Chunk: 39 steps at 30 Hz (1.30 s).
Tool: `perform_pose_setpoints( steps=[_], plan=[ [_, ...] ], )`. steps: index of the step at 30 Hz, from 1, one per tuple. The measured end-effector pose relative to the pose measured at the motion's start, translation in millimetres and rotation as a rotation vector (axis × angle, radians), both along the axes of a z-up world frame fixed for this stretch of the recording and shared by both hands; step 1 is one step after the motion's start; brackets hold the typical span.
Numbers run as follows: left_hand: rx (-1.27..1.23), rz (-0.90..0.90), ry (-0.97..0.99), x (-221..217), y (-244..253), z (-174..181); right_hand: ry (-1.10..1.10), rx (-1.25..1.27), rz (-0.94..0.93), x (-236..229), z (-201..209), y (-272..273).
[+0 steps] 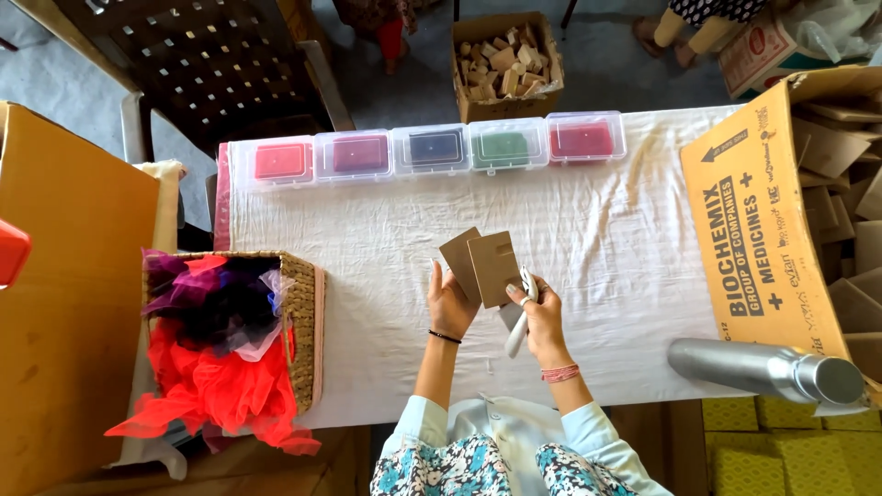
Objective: The person wipes small plastic boxes and cardboard boxes one at a time with a white cloth at a table, then places the wiped items into a large cardboard box beside the table. They repeatedly take items from the table, rub them with the cloth on several sides, and set finished items into the box.
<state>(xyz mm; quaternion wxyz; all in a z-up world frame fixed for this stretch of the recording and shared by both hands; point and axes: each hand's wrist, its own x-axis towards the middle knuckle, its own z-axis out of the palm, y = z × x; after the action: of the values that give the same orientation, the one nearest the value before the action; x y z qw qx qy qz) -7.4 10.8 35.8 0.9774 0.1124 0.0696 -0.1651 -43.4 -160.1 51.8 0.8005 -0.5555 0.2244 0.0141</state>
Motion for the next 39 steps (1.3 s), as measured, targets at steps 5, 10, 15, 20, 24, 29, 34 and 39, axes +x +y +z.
perform_pose_setpoints(
  steps=[5,10,15,20,24,29,34,39],
  plan=[
    [0.098,-0.03,0.038,1.2,-2.7,33.5,0.132,0.259,-0.052,-6.8,-8.6,-21.1],
    [0.102,-0.015,0.005,0.9,4.1,20.8,0.129,0.262,-0.057,-12.1,-4.7,-39.4],
    [0.192,-0.366,-0.007,4.3,11.2,-5.6,-0.201,-0.194,-0.045,-8.9,7.0,-28.8],
    [0.391,-0.512,0.18,4.4,13.9,-26.9,-0.397,-0.593,0.086,-12.1,9.1,-25.8],
    [0.389,-0.537,0.223,-2.5,10.0,-40.2,-0.754,-0.943,0.14,-4.9,29.5,-11.6],
    [-0.034,-0.494,0.07,-7.7,1.3,4.9,-0.674,-1.245,0.388,3.0,51.4,-14.3],
    [-0.097,-0.363,-0.023,-5.4,-2.7,-1.9,-0.446,-0.954,0.197,-3.3,38.4,-19.6],
    [0.147,-0.03,0.053,0.9,-13.8,-57.4,-0.331,-0.754,0.286,-12.2,27.7,12.5]
  ],
)
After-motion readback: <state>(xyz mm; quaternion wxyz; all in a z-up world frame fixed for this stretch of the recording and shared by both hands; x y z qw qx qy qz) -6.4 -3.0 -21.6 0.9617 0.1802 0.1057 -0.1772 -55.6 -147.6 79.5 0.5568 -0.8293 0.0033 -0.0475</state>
